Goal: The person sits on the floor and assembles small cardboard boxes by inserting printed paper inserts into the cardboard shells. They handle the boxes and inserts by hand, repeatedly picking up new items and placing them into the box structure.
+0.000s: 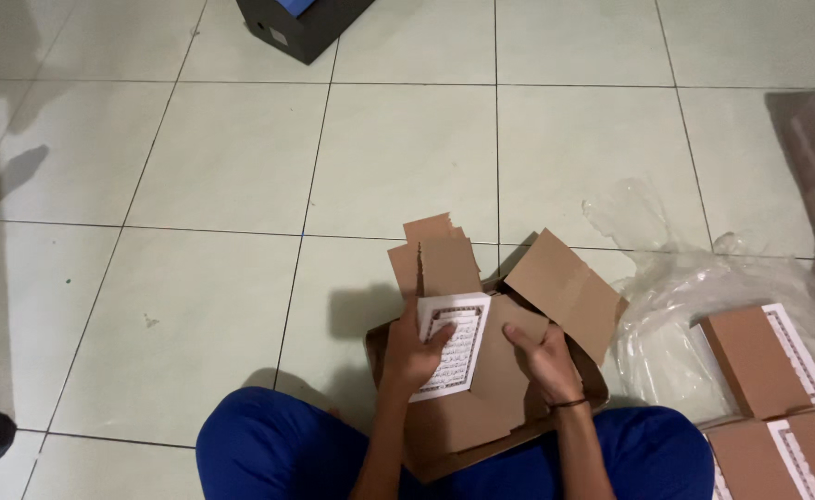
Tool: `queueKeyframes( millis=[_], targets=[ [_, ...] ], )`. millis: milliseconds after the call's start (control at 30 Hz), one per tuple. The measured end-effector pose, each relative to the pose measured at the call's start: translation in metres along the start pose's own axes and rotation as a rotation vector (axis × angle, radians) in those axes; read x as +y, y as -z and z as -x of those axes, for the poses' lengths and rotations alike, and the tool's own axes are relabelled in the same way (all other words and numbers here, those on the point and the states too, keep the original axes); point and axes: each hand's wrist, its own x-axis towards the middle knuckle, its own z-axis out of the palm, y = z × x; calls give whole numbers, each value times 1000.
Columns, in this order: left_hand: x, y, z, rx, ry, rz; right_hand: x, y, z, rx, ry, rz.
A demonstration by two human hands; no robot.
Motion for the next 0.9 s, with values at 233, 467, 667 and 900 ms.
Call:
queueKeyframes(
  millis=[233,467,667,900],
  targets=[
    [10,3,1,-50,35,32,-11,-5,6,132,71,-102],
    [1,11,1,-40,-31,34,26,0,-10,137,49,-288],
    [6,12,6,-30,0,65,43,6,-20,161,-11,-348],
    [1,19,0,-29,44,141,42,4,-14,136,-45,-386]
  ],
)
